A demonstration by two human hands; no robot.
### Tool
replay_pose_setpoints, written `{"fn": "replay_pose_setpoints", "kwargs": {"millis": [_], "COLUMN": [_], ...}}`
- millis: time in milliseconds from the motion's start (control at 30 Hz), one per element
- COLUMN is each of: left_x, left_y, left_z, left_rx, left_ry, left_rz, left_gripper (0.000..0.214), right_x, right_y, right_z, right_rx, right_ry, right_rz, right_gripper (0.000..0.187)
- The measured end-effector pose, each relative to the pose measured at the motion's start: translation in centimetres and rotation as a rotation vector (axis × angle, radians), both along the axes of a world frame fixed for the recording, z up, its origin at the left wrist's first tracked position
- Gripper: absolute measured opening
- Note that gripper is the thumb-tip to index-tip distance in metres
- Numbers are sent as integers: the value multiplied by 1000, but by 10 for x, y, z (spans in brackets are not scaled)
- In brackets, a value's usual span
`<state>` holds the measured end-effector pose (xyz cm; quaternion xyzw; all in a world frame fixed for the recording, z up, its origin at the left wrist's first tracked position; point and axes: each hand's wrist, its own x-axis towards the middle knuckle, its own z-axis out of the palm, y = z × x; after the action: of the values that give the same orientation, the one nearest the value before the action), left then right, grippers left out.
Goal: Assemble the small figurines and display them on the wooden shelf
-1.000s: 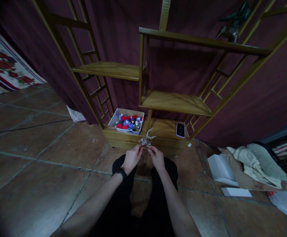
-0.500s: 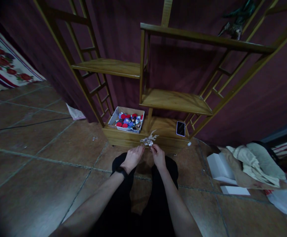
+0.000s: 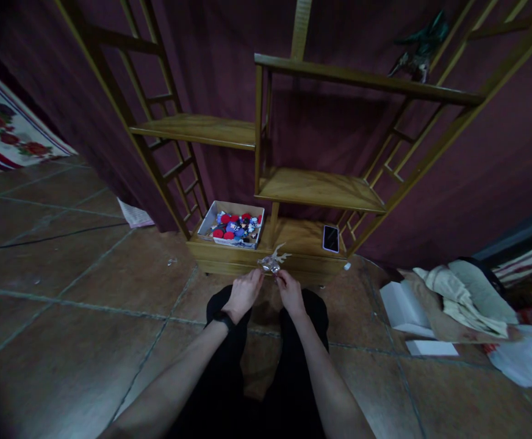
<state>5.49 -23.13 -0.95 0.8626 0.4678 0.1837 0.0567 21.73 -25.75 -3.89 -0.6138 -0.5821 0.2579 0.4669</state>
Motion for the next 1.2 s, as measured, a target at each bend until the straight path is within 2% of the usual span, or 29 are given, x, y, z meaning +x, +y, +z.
{"fn": "replay_pose_setpoints", "kwargs": {"millis": [133, 333, 733, 1033, 1200], "left_x": [-1, -1, 6, 10, 7], "left_y": [3, 6, 6, 4, 0], "left_z": [5, 7, 3, 2, 7], "left_rx": [-116, -180, -237, -210, -216], "left_ry": [-70, -114, -166, -225, -267], "left_rz": [76, 105, 154, 163, 109], "left_gripper": [26, 34, 32, 29, 25], "right_x": [-2, -2, 0, 2, 5], "right_y": [-1, 0, -1, -2, -5], "right_z": [-1, -5, -2, -2, 3], "right_rx": [-2, -6, 11, 4, 10], "right_ry": [42, 60, 72, 36, -30], "right_rz": [39, 55, 33, 31, 37], "right_gripper": [25, 28, 27, 26, 24]}}
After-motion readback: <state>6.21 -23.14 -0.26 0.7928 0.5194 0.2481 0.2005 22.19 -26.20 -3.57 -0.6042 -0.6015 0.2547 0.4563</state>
